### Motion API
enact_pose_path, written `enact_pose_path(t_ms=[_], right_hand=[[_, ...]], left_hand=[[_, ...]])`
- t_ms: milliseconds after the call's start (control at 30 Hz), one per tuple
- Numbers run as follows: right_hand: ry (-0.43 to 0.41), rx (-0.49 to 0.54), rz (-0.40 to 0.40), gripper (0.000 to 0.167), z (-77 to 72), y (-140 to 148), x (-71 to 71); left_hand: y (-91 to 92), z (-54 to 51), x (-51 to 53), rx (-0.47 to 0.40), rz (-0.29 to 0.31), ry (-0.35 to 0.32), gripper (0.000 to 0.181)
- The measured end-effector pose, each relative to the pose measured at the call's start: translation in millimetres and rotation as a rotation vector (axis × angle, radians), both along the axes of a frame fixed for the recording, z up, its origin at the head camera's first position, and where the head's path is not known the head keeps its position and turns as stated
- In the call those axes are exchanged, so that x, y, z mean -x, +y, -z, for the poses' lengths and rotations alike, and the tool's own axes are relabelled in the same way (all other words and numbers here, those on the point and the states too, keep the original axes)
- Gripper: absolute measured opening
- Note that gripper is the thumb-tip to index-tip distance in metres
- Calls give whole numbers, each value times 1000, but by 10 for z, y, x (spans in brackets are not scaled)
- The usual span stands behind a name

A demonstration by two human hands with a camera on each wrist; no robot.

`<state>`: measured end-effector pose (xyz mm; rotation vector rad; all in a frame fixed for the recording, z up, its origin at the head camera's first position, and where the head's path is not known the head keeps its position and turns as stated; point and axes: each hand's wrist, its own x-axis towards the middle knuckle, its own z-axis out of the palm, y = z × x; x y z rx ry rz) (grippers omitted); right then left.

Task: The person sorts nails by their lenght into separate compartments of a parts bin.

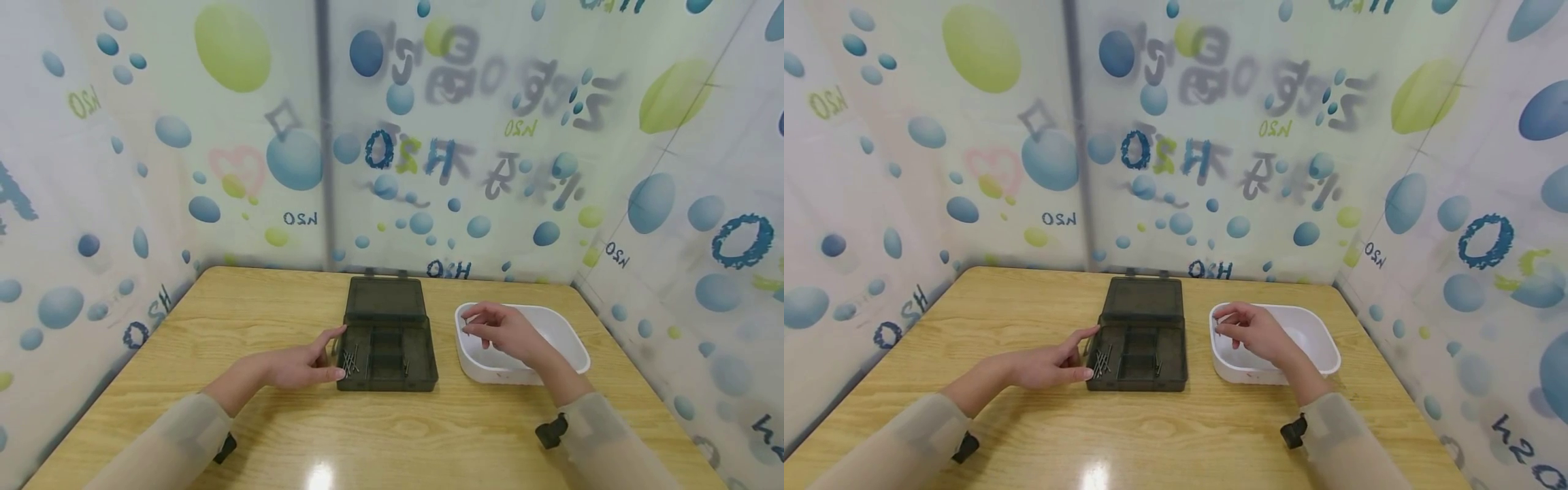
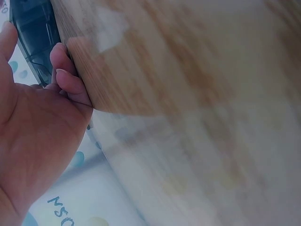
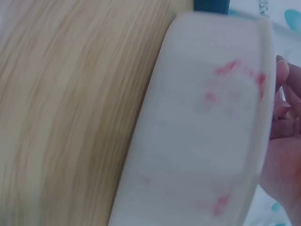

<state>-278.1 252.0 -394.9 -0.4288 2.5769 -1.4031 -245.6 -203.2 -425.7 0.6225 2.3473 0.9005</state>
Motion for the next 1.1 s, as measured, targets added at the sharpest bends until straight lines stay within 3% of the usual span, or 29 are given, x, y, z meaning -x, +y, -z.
enact_pose_path(t_ms=[300, 667, 800, 1100], right_hand=[[-52, 74, -10, 32, -43, -286, -46], [-70, 88, -96, 33, -23, -550, -43], [-67, 78, -137, 31, 3, -623, -44], [-89, 14, -146, 30, 29, -755, -67]], left_hand=[[-2, -2, -3, -8, 3, -2, 99], [-6, 8, 4, 2, 1, 1, 99], [-4, 6, 0, 2, 0, 0, 99], [-4, -6, -8, -6, -1, -3, 99]])
